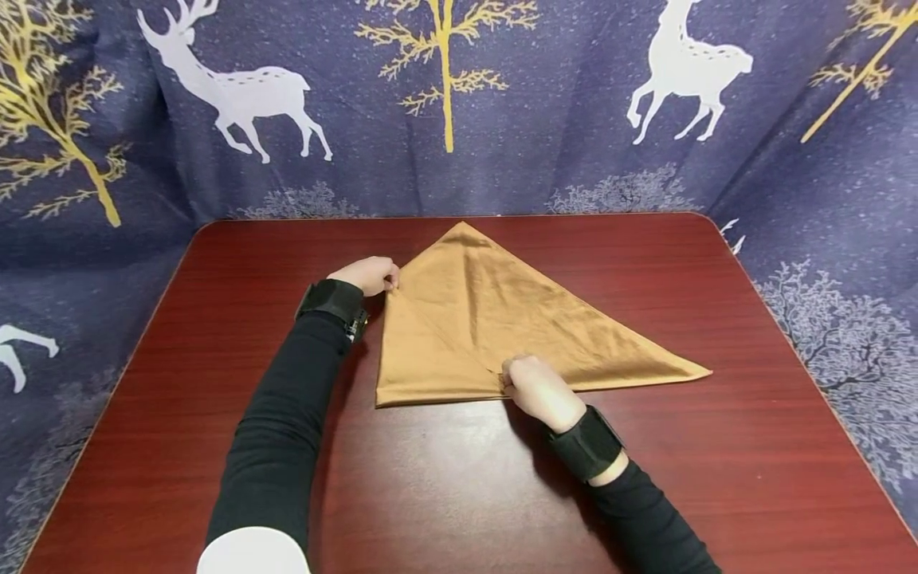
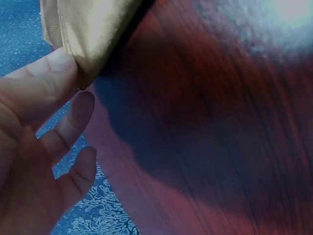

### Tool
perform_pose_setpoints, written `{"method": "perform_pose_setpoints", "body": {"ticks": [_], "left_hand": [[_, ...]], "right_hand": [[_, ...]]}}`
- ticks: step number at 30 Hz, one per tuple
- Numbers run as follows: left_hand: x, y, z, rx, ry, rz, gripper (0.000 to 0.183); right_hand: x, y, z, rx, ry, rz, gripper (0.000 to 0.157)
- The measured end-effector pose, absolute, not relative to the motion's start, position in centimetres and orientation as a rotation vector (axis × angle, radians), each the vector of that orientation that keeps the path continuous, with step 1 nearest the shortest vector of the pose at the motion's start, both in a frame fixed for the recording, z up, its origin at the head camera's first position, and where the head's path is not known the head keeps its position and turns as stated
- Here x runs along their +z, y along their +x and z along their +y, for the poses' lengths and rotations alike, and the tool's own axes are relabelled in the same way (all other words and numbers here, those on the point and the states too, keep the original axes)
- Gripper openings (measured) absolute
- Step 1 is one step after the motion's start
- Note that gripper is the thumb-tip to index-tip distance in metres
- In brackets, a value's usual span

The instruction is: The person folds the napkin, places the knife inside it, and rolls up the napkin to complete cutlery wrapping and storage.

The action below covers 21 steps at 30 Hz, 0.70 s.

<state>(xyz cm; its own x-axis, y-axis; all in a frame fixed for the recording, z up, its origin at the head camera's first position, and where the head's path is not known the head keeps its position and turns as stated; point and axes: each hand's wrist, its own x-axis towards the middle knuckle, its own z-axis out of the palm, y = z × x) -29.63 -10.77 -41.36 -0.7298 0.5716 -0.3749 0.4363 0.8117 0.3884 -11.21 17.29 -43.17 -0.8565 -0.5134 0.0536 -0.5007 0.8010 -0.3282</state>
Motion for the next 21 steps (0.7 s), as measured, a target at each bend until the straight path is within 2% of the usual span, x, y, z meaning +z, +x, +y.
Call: {"method": "perform_pose_setpoints", "body": {"ticks": [7,19,21], "left_hand": [[-41.7,-29.7,-10.9,0.419,0.802,2.497,0.022],[-43.3,-29.4,-11.5,0.442,0.854,2.658,0.004],[-43.1,-29.0,-11.7,0.446,0.899,2.654,0.006]], "right_hand": [[-43.3,-11.4,17.4,-0.562,-0.855,2.930,0.022],[-43.3,-11.4,17.5,-0.542,-0.823,2.913,0.021],[-43.4,-11.4,17.5,-0.540,-0.832,2.920,0.022]]}}
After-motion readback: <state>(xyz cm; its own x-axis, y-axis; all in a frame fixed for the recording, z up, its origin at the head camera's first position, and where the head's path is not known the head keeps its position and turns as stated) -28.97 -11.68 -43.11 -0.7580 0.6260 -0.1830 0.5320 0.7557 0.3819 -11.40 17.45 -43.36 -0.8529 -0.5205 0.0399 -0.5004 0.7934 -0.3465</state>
